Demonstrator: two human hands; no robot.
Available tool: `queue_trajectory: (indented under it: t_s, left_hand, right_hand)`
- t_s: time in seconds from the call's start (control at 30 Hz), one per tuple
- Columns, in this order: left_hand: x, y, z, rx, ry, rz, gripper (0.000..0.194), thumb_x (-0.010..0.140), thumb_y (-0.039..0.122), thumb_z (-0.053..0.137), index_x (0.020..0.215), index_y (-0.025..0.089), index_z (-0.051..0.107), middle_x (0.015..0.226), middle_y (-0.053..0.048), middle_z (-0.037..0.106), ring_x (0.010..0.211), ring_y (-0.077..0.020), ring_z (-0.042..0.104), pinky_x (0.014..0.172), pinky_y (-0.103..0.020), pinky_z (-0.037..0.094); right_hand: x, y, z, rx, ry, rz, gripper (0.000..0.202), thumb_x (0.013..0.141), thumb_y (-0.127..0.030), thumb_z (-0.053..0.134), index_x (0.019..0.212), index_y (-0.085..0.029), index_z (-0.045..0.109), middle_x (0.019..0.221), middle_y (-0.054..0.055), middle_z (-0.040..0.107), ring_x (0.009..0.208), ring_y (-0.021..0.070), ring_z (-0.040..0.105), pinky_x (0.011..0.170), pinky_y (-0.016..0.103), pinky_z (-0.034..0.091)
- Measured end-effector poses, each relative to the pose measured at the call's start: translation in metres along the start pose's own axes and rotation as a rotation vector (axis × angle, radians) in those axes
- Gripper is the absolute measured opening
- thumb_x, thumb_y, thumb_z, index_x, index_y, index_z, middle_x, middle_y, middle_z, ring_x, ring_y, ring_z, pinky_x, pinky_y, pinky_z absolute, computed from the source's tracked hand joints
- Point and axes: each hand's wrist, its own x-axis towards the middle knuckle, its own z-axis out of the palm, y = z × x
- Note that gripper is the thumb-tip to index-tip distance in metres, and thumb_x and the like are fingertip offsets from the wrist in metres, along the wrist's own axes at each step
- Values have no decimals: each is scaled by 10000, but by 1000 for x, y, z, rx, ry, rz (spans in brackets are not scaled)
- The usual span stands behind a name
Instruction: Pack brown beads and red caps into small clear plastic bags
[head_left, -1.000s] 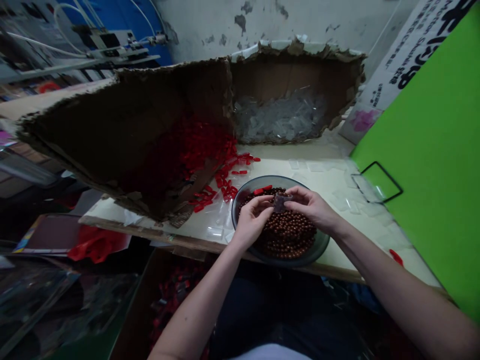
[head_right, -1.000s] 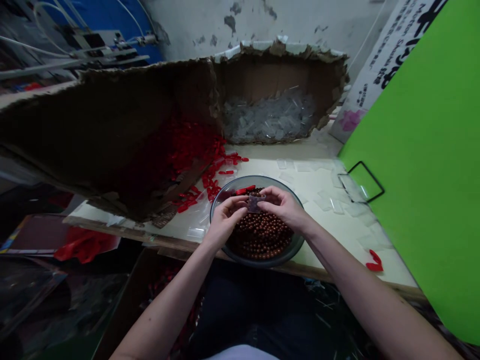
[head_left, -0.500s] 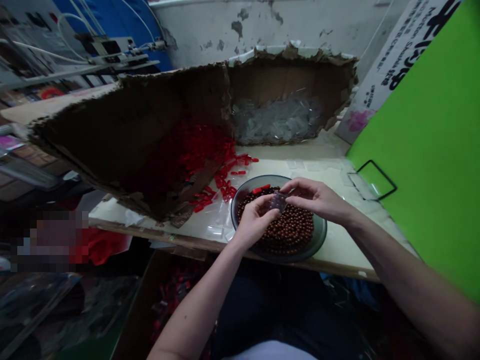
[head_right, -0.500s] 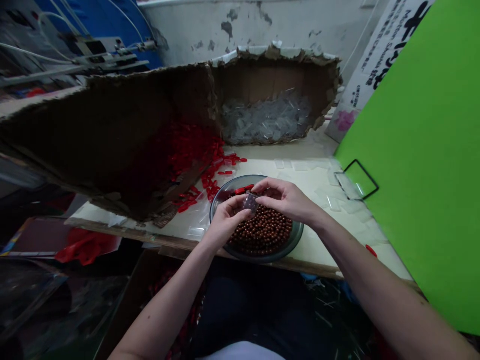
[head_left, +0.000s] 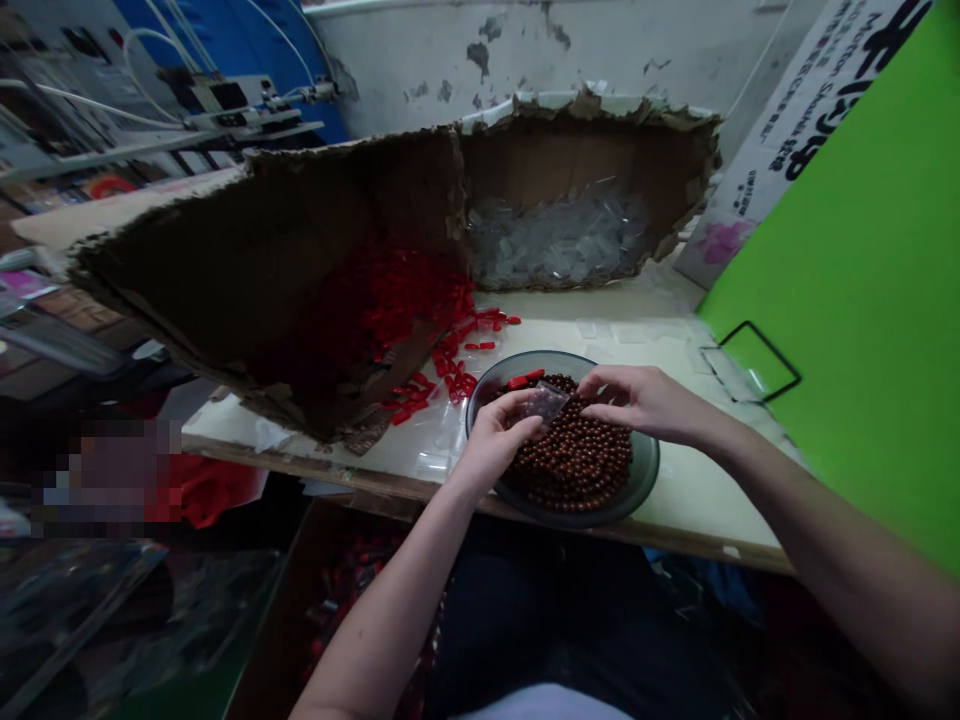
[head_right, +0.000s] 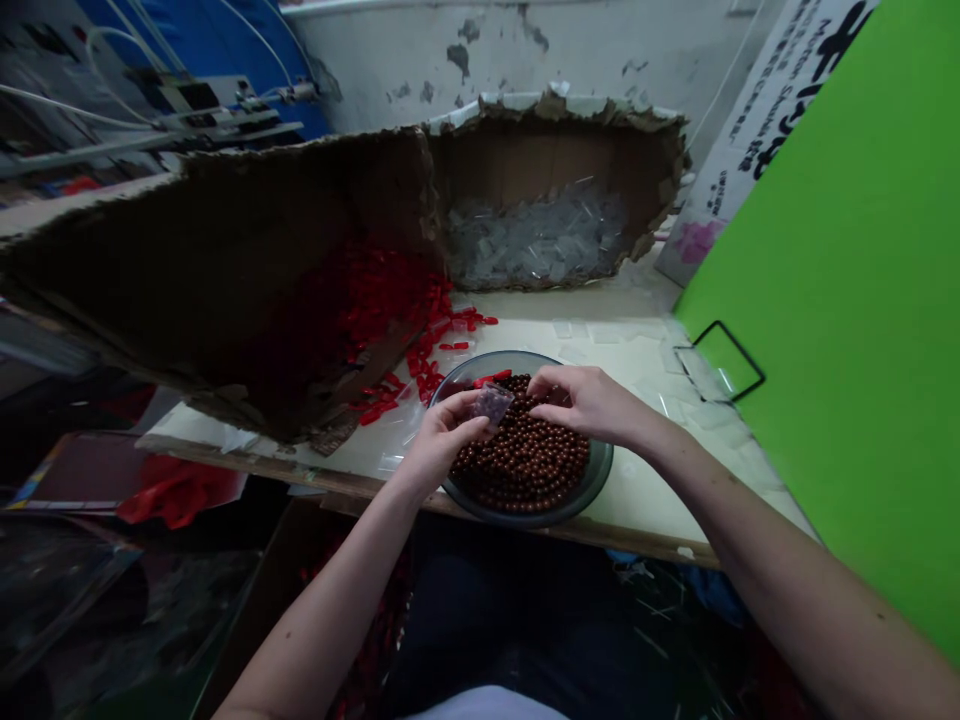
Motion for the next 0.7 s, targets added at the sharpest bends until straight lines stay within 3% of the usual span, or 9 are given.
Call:
queue_trajectory:
  t_s: [0.2, 0.33, 0.53, 0.7]
  left_hand:
    - [4, -2, 8, -269, -3, -6, 417, 661, 227, 763, 1059, 162, 657, 919, -48, 703, 722, -123, 647, 702, -247, 531]
    - [7, -1, 10, -297, -23, 20, 417, 676, 221, 761, 1075, 171, 653, 932, -45, 704, 732, -123, 653, 712, -251, 526]
    - [8, 3, 12, -254, 28, 56, 412, 681, 204, 753, 1077, 176, 646, 906, -35, 712, 723, -120, 659, 714, -248, 517]
    - [5, 5, 19, -278, 33, 31, 423, 661, 206, 764, 1064, 163, 643, 907, -39, 709, 711, -119, 661, 714, -256, 519]
  right_hand:
    - [-3, -10, 2, 204, 191, -6, 246, 847, -357, 581, 1019, -198, 657, 949, 60, 695, 832, 188, 638, 727, 303, 498]
    - [-5, -17, 1, 332, 201, -36, 307, 826, -376, 626, 1081, -205, 646, 1001, 66, 685, 883, 200, 638, 761, 321, 508]
    - [-8, -13, 0, 351, 235, -10, 311, 813, -379, 641, 1073, -209, 657, 984, 62, 692, 870, 194, 642, 772, 328, 512]
    - [3, 10, 8, 224, 246, 39, 262, 828, -336, 596, 1045, -207, 665, 983, 52, 708, 819, 184, 648, 769, 329, 506]
